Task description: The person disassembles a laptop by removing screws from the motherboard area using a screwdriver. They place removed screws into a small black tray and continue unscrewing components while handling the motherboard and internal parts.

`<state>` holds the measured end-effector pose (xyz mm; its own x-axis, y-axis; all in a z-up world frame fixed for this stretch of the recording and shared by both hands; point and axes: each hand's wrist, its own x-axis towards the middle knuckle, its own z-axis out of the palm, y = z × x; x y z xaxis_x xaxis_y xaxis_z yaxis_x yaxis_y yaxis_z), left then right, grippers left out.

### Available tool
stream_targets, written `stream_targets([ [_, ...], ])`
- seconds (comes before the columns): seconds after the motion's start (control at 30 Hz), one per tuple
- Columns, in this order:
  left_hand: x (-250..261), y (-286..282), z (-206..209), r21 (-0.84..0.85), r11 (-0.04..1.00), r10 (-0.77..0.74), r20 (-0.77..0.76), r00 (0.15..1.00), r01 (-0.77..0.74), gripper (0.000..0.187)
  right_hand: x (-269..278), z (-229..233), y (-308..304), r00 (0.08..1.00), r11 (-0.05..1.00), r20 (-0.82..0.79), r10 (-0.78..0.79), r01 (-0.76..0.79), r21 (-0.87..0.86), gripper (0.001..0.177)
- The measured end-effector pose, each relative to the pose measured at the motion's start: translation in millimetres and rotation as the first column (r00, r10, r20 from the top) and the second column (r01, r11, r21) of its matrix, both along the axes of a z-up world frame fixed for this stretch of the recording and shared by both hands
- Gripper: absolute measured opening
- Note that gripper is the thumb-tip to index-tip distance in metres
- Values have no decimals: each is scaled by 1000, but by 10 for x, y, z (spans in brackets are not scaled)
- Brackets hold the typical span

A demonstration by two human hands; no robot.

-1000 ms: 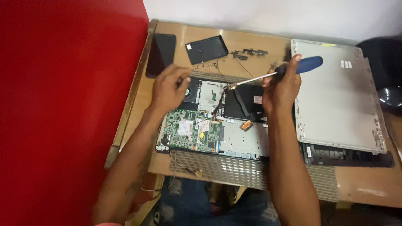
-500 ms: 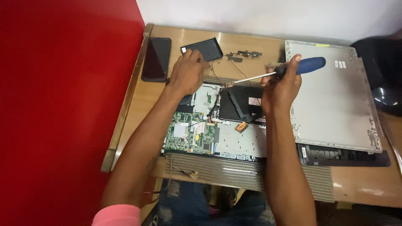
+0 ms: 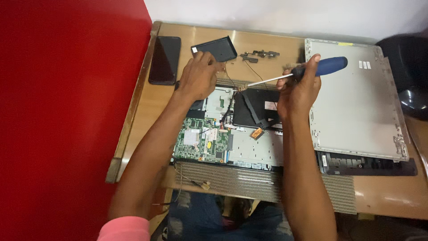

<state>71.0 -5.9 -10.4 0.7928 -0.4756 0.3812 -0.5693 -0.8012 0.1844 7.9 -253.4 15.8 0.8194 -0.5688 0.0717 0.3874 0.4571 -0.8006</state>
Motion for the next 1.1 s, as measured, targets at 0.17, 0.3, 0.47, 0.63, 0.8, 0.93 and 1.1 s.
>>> stream_targets([
  [0.17, 109, 46, -137, 14, 1000, -26, 8, 1000, 25, 22, 2, 8, -10, 999, 999, -37, -15, 16, 41, 45],
  [0.3, 20, 5, -3, 67, 998, -5, 10, 1000, 5, 19, 3, -2, -14, 1000, 999, -21, -11, 12, 42, 45],
  [0.47, 158, 5, -130, -14, 1000, -1, 19, 1000, 1, 21, 5, 11, -17, 1000, 999, -17, -19, 20, 33, 46],
  [0.63, 279, 34, -282, -65, 998, -12, -27, 1000, 11, 21, 20, -11, -20, 1000, 999, -20, -24, 25, 44, 45],
  [0.8, 149, -27, -115, -38, 999, 30, -95, 995, -34, 23, 47, -51, -43, 999, 999, -26, -22, 23, 26, 46],
  [0.93, 194, -6, -202, -61, 998, 17, -86, 996, -22, 22, -17, 21, -9, 999, 999, -35, -23, 24, 26, 45],
  [1.1, 111, -30, -47, -1, 999, 51, -145, 988, -51, 29, 27, -42, -36, 1000, 1000, -6, -11, 11, 7, 45],
])
